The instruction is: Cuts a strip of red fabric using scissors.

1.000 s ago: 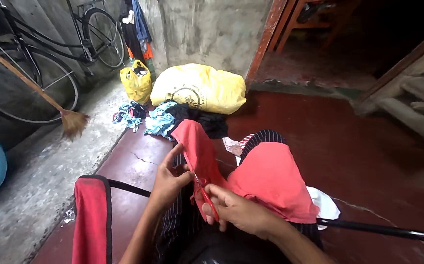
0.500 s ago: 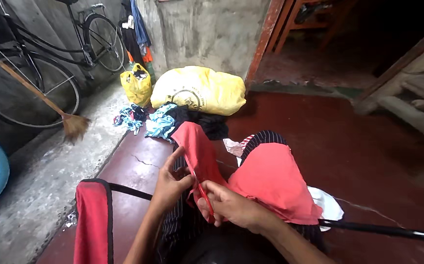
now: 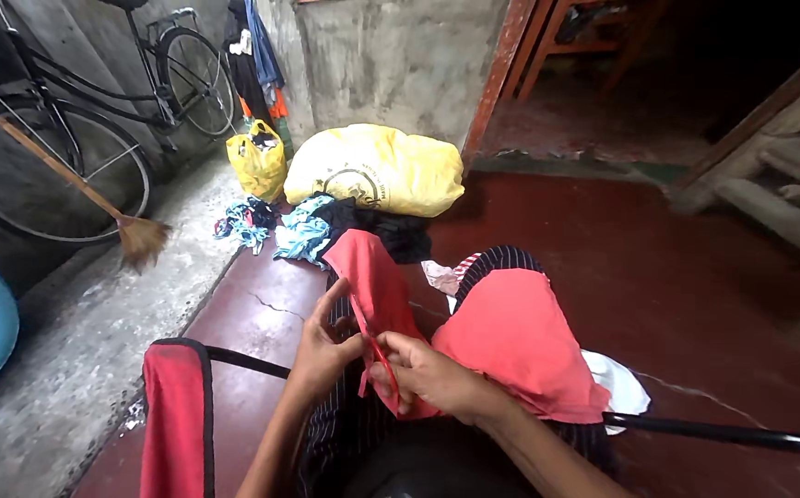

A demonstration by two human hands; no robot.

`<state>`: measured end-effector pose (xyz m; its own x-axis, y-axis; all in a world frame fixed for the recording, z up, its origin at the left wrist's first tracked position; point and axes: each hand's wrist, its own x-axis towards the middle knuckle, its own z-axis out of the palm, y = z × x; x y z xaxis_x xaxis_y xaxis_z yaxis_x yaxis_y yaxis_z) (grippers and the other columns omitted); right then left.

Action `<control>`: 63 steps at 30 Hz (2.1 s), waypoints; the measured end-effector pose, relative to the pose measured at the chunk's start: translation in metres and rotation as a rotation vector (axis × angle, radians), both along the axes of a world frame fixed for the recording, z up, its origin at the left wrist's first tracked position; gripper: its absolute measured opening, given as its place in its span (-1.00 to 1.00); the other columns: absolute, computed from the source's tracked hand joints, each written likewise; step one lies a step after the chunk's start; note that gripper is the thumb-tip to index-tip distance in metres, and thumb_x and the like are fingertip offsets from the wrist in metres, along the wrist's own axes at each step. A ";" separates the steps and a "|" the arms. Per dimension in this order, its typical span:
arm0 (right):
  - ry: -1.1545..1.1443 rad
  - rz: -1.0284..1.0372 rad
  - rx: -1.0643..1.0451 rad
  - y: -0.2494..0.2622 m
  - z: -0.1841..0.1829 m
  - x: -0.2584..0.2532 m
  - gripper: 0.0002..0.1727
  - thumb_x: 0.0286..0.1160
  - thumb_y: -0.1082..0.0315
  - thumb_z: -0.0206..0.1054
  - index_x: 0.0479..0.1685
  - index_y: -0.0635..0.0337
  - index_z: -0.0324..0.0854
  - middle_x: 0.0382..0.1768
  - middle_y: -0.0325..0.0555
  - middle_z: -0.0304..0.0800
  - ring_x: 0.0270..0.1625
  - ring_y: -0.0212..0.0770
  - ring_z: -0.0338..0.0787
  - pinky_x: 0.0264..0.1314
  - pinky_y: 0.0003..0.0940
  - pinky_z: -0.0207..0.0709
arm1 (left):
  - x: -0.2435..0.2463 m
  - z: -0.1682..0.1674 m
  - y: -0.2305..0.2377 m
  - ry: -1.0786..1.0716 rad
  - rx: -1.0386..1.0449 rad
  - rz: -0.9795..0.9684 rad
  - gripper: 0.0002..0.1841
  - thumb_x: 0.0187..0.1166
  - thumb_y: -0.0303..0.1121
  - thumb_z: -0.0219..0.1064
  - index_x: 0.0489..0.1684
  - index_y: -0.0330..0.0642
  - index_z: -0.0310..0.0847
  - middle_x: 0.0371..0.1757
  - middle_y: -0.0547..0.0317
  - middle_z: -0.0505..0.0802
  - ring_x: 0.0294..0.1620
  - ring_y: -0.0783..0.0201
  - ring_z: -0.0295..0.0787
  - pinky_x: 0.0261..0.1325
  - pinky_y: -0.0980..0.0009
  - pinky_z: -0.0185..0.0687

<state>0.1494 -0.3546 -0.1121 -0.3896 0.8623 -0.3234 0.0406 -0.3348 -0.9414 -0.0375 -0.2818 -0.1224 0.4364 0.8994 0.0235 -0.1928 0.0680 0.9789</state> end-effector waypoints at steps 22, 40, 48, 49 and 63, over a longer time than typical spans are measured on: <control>-0.097 -0.021 -0.027 0.012 -0.008 0.001 -0.64 0.70 0.17 0.29 0.33 0.11 0.44 -0.30 -0.22 0.72 -0.42 -0.37 0.70 -0.35 -0.45 0.63 | 0.005 -0.010 0.044 -0.029 0.011 0.015 -0.38 0.55 -0.58 0.14 0.68 0.03 0.43 0.55 0.20 0.62 -0.17 0.41 0.73 -0.17 0.44 0.70; -0.182 0.057 -0.062 0.026 0.001 0.003 -0.61 0.75 0.08 0.23 0.36 0.09 0.41 -0.26 -0.22 0.71 -0.37 -0.38 0.70 -0.31 -0.45 0.62 | -0.004 -0.010 0.046 0.090 0.028 -0.001 -0.13 0.34 -0.72 0.38 0.76 0.17 0.33 0.63 0.17 0.55 -0.27 0.26 0.77 -0.22 0.29 0.78; -0.177 0.080 -0.039 0.029 0.002 0.006 -0.67 0.75 0.16 0.22 0.32 0.12 0.48 -0.24 -0.21 0.71 -0.38 -0.38 0.69 -0.31 -0.43 0.62 | -0.007 -0.015 0.052 0.014 0.023 -0.035 -0.07 0.25 -0.72 0.41 0.78 0.11 0.28 0.68 0.17 0.48 -0.18 0.25 0.76 -0.22 0.30 0.76; -0.186 0.083 -0.045 0.031 0.005 0.005 -0.66 0.75 0.14 0.22 0.32 0.11 0.49 -0.23 -0.21 0.71 -0.39 -0.38 0.68 -0.32 -0.43 0.62 | -0.007 -0.016 0.053 0.002 0.014 -0.036 -0.07 0.24 -0.71 0.42 0.78 0.12 0.28 0.67 0.17 0.49 -0.19 0.27 0.76 -0.23 0.31 0.76; -0.146 0.085 -0.063 0.043 0.007 -0.005 -0.59 0.78 0.03 0.17 0.41 0.04 0.42 -0.23 -0.20 0.73 -0.39 -0.35 0.69 -0.32 -0.42 0.62 | -0.010 -0.016 0.060 -0.063 -0.003 -0.069 -0.04 0.20 -0.61 0.46 0.80 0.17 0.25 0.65 0.14 0.51 -0.22 0.28 0.75 -0.26 0.32 0.75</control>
<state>0.1443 -0.3119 -0.1048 -0.4049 0.8046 -0.4344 0.2063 -0.3824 -0.9006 -0.0479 -0.2220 -0.1385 0.4951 0.8674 0.0500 -0.2490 0.0865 0.9646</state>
